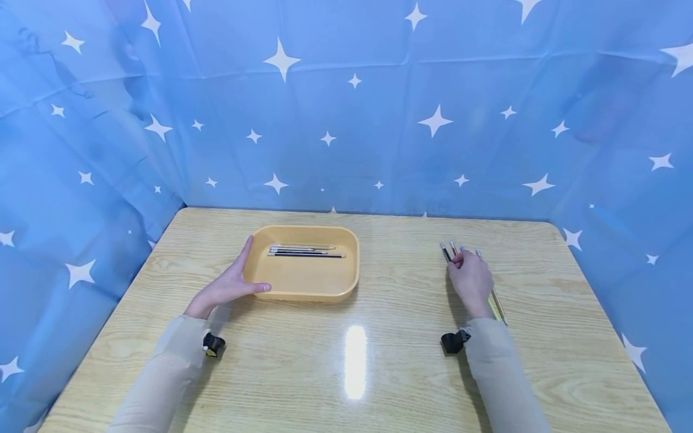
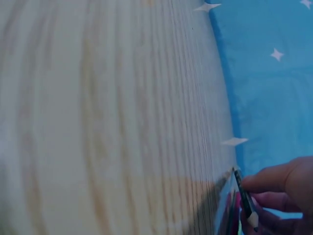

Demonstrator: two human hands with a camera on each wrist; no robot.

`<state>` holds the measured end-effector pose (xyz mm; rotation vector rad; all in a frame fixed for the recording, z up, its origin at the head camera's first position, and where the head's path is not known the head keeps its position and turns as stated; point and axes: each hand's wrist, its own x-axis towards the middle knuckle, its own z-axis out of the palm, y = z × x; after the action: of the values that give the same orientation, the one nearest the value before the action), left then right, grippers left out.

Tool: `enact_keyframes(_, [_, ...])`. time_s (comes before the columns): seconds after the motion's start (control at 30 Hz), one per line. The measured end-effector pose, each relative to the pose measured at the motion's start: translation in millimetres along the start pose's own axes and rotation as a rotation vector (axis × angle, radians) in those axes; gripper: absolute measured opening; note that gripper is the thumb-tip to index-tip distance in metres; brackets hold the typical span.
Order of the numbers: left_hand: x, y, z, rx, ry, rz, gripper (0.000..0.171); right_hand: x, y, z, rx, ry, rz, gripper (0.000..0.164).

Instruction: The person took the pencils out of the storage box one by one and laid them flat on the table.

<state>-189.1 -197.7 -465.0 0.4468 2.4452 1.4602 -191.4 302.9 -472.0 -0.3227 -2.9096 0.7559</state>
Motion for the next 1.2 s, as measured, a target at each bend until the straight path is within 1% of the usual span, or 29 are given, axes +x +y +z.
enact_keyframes(0.23, [-0.2, 0.7, 0.0, -0.004, 0.001, -0.004, 0.124, 0.0, -3.3, -1.0, -0.009, -0.004, -0.005, 0.016])
enact_keyframes(0.37, [-1.0, -0.1, 0.5, -0.014, 0.006, -0.01, 0.124, 0.1, -6.8, -3.2, 0.014, 0.018, -0.023, 0.017])
enact_keyframes(0.47, [-2.3, 0.0, 1.3, -0.019, 0.005, -0.025, 0.125, -0.7, -12.3, -4.6, 0.064, 0.032, -0.066, 0.018])
enact_keyframes(0.57, [-2.9, 0.7, 1.3, -0.013, 0.006, -0.034, 0.126, -1.6, -22.0, -4.1, 0.126, 0.034, -0.154, 0.019])
enact_keyframes(0.73, [-1.0, 0.4, 0.1, 0.003, 0.011, -0.019, 0.126, -1.7, -51.9, -2.5, 0.253, 0.012, -0.299, 0.019])
enact_keyframes(0.87, [-0.2, -1.7, -0.4, 0.001, 0.004, -0.013, 0.125, -3.3, -84.1, 1.1, 0.355, -0.068, -0.365, 0.02])
enact_keyframes(1.03, [0.8, -1.4, -1.0, 0.002, 0.002, -0.014, 0.126, -4.2, -125.2, 11.4, 0.414, -0.164, -0.445, 0.021])
enact_keyframes(1.2, [2.3, -2.7, -1.1, 0.001, -0.001, -0.016, 0.127, -5.9, -156.8, 24.3, 0.433, -0.231, -0.549, 0.021])
